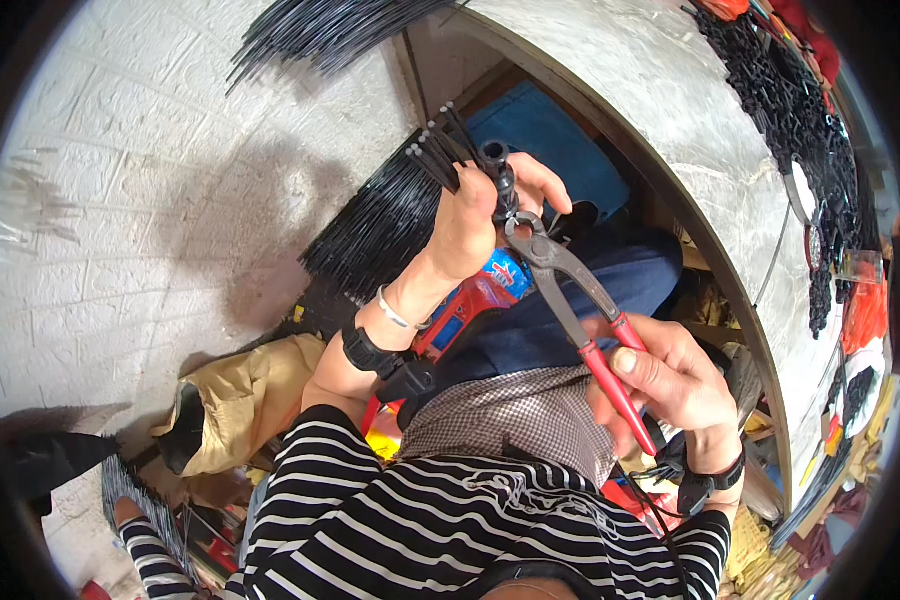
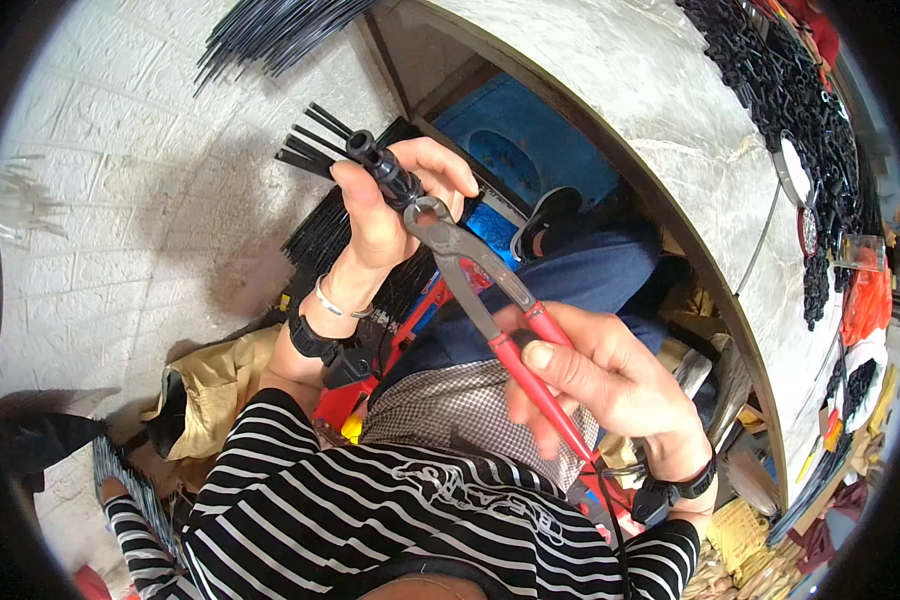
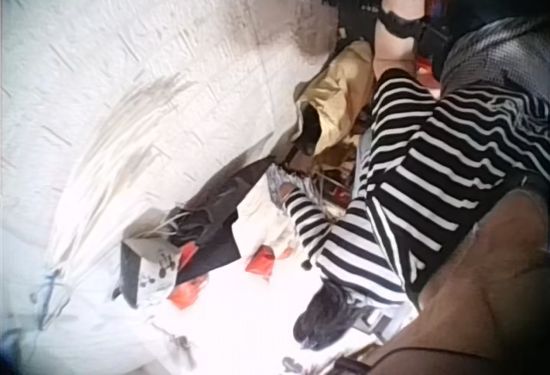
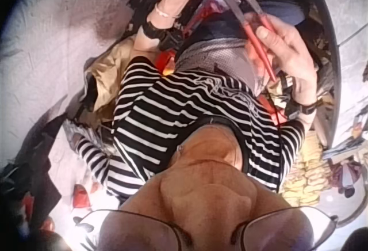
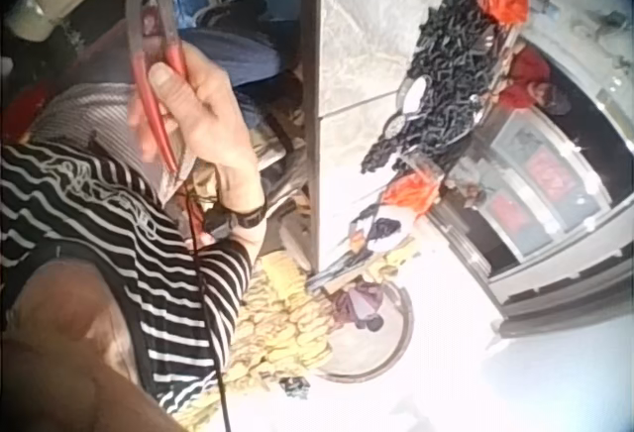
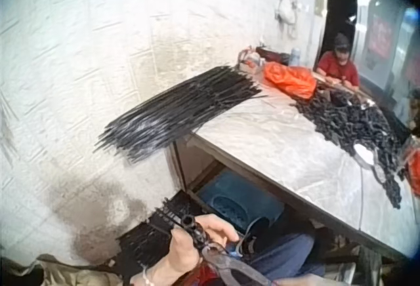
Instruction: Assemble small plastic components and long rods, possibly for umbrellas, using pliers and manual dexterity.
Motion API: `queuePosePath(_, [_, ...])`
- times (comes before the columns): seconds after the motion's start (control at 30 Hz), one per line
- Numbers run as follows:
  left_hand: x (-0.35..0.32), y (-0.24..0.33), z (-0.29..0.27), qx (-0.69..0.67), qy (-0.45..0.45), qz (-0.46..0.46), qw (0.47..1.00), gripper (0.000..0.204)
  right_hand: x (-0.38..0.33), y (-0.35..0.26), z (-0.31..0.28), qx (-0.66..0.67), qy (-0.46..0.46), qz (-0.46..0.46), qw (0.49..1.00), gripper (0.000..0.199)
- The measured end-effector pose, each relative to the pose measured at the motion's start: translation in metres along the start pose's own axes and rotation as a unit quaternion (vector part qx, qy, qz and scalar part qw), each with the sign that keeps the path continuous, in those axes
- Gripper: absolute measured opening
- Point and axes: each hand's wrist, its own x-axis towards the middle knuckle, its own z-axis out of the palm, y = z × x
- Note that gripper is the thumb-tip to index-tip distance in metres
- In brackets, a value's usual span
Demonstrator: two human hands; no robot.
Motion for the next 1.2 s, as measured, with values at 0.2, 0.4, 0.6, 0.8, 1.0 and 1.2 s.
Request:
queuePosePath(0.2, [0.005, -0.003, -0.003, 0.001, 0.028, -0.008, 1.000, 0.103, 0.007, 0.023, -0.006, 0.025, 0.013, -0.126, 0.992, 0.045])
queuePosePath(0.4, [0.007, -0.004, 0.005, 0.033, 0.009, -0.017, 0.999, 0.101, -0.005, 0.026, -0.016, -0.113, 0.042, -0.122, 0.985, 0.038])
queuePosePath(0.6, [0.007, -0.003, 0.013, 0.068, -0.010, -0.052, 0.996, 0.104, -0.014, 0.025, -0.014, -0.131, 0.076, -0.128, 0.980, 0.031])
queuePosePath(0.8, [0.006, -0.004, 0.025, 0.078, -0.003, -0.064, 0.995, 0.106, -0.021, 0.026, -0.017, -0.156, 0.089, -0.099, 0.979, 0.026])
queuePosePath(1.0, [0.005, 0.004, 0.023, 0.128, -0.033, -0.087, 0.987, 0.109, -0.014, 0.028, -0.011, -0.291, 0.127, -0.119, 0.941, 0.020])
queuePosePath(1.2, [0.026, -0.006, 0.043, -0.080, 0.003, -0.113, 0.990, 0.095, -0.004, 0.045, -0.002, -0.343, 0.239, -0.172, 0.892, 0.019])
